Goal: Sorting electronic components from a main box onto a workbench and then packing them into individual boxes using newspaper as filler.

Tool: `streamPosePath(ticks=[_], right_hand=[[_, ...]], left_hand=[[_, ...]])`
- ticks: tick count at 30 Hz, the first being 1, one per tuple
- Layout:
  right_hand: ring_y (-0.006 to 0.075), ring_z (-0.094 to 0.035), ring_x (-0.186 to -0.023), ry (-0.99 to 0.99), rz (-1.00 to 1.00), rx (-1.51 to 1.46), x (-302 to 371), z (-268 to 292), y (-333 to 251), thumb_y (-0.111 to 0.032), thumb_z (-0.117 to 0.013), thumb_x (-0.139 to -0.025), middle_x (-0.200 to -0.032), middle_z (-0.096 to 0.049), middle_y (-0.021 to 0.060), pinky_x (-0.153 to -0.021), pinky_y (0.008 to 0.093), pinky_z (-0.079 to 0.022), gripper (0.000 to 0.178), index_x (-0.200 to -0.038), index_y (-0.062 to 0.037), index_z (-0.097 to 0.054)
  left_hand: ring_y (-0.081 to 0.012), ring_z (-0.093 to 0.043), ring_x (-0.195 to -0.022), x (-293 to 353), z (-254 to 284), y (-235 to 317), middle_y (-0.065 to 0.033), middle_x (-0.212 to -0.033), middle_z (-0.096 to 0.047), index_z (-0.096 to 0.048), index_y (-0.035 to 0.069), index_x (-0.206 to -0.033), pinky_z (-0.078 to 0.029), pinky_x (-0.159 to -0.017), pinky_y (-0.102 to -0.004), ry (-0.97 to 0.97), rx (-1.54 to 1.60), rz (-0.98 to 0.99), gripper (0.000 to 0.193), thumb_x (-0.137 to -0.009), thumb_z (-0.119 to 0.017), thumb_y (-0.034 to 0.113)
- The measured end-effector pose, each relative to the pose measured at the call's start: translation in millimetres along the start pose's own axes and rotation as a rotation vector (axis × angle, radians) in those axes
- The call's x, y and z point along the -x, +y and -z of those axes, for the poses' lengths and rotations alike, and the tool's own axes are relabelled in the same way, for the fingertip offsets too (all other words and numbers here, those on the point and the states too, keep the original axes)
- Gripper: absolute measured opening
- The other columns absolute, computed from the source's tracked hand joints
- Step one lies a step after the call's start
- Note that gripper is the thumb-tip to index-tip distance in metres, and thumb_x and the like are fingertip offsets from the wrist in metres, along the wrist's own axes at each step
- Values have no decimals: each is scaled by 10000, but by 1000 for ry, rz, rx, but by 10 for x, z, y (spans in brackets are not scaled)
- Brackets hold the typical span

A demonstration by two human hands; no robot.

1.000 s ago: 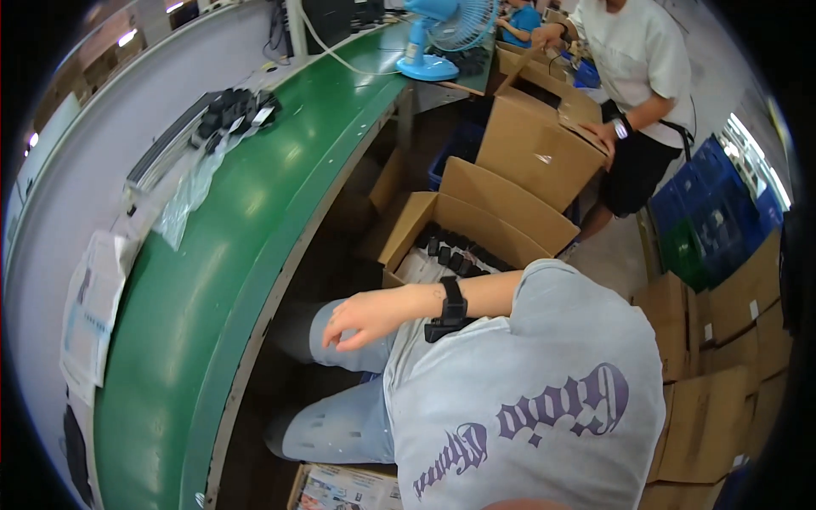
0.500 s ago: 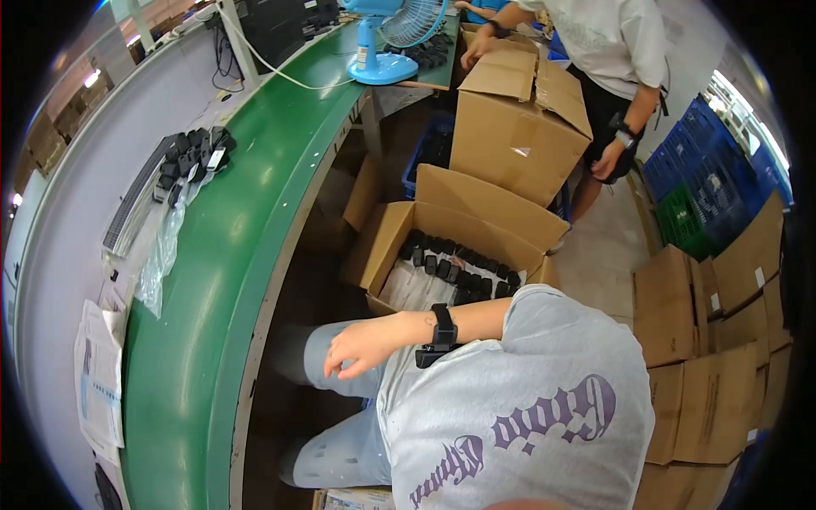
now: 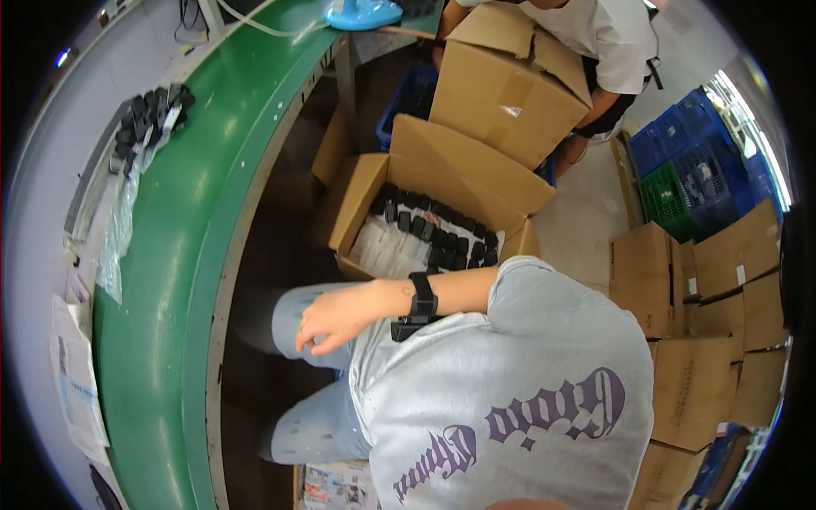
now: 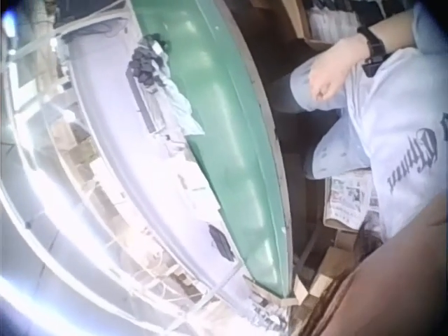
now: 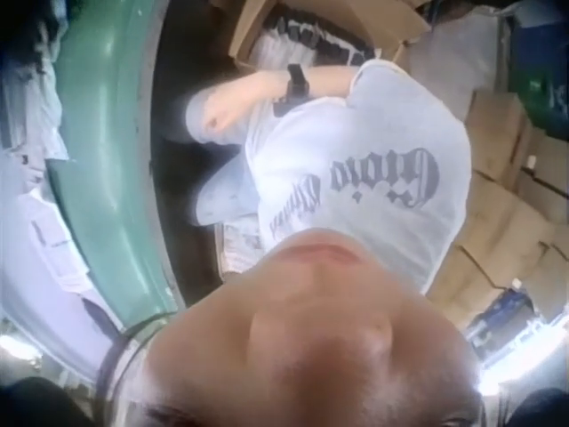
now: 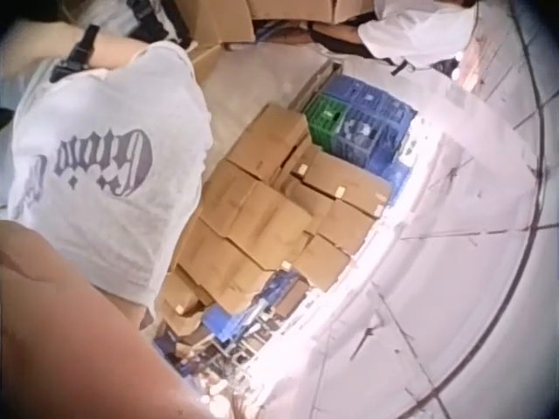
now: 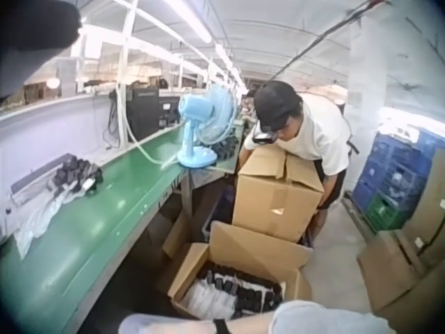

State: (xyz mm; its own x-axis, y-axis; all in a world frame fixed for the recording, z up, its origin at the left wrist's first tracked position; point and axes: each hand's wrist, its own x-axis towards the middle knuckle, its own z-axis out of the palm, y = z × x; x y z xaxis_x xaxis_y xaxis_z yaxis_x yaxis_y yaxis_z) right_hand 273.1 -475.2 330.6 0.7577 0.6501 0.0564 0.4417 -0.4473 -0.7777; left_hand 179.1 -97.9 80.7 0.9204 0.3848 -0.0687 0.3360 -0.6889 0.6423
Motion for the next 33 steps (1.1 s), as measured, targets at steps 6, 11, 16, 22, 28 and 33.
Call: streamPosePath(ticks=[6,11,16,22,28,33], right_hand=[[351,-627,-1038,-153,-83,12,95,-37,-124,-282,-616,-898,-1055,-692,158,-865,449,-517,400,-1234,-65,-628],[374,-624,-1046,-391,-56,-10,102,-30,-332,-307,-645,-878,-1078,-679,180,-867,473,-522,448,-1238,-41,-618],[347,-638,-1011,-204,240,-139,-103,-78,-133,-250,-640,-922,-1078,-684,149,-867,451,-514,374,-1231,-40,-623],[231,-644,-1091,390,41,-102,26,1629,174,-120,-644,-910,-1124,-703,95,-956,358,-494,328,-1228,-43,-651],[299,-590,-1175,483,-171,199,-1245,3071,921,-366,-729,-869,-1303,-604,168,-996,413,-473,649,-1405,-70,-515],[441,-430,-1337,580,-342,615,-2720,3925,2168,-667,-716,-755,-1502,-411,217,-1096,516,-384,964,-1499,-137,-407]], left_hand=[[-224,-593,-874,770,599,-432,-103,-994,-610,-589,-11,-1215,-502,-774,-345,-16,-5,111,345,-1046,-438,249],[-215,-597,-832,830,581,-329,-98,-944,-621,-605,-19,-1188,-507,-746,-332,7,61,122,331,-1046,-438,230],[-206,-602,-790,1202,936,94,-92,-895,-632,-621,-27,-1161,-513,-718,-320,328,187,284,321,-1047,-439,212],[-192,-587,-745,1435,718,-168,-102,-872,-635,-625,-39,-1152,-500,-667,-306,738,323,395,311,-1046,-459,201],[-173,-574,-732,884,1789,1341,-99,-894,-644,-623,-25,-1176,-497,-661,-282,1006,51,47,283,-1037,-427,125],[-181,-606,-736,-317,1845,2439,-129,-922,-668,-635,-19,-1152,-510,-635,-309,781,280,-512,257,-954,-471,-10]])
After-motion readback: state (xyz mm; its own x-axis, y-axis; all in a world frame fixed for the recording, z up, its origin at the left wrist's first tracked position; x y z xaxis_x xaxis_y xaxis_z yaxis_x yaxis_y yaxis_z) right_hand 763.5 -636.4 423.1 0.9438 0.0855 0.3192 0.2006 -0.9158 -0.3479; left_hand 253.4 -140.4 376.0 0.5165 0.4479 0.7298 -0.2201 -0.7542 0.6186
